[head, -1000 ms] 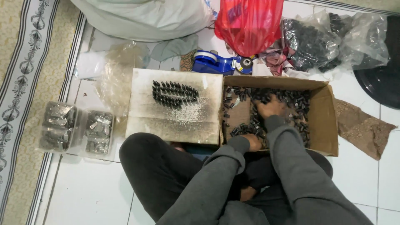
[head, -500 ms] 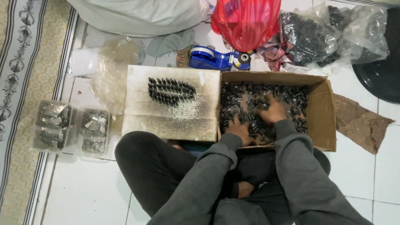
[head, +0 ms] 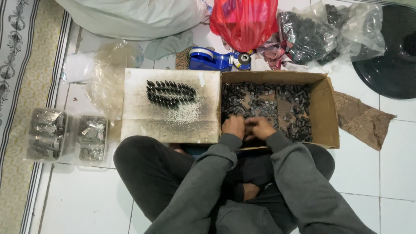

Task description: The person sits on the floor and repeatedly picks small dark metal pieces from a cardboard box, joins them by hand, and places the assembled pairs onto a white board. The process continues throughout the clip with no other tools used.

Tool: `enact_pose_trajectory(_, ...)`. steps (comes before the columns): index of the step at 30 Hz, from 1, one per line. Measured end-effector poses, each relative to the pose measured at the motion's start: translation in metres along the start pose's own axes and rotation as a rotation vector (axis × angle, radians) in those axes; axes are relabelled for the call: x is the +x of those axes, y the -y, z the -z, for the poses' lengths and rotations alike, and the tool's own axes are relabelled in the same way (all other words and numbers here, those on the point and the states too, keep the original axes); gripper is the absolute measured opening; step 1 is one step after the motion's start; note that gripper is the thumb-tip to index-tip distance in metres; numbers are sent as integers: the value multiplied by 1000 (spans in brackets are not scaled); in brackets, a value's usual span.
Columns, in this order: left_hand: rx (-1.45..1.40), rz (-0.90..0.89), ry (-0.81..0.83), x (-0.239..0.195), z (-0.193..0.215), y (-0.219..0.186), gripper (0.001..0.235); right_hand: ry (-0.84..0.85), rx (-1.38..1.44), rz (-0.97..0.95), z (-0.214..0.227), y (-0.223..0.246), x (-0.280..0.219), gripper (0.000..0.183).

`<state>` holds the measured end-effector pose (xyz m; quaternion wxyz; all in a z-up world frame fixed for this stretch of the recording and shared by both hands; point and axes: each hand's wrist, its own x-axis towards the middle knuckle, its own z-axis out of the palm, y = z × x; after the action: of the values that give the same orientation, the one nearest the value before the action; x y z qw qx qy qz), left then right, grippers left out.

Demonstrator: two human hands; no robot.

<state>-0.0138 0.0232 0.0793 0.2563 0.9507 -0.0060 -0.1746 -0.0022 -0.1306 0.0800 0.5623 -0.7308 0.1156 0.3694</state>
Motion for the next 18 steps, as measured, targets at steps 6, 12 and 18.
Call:
enact_pose_trajectory(6,-85,-133,-33,-1,20,12,27,-153,147,86,28,48,-32,34)
enact_pose_trajectory(12,-53,-252,24,-7,18,19,10,-226,13,230,58,11,-10,40)
enact_pose_trajectory(18,-117,-229,-40,-34,58,13,15,-412,-634,207,44,-18,24,33)
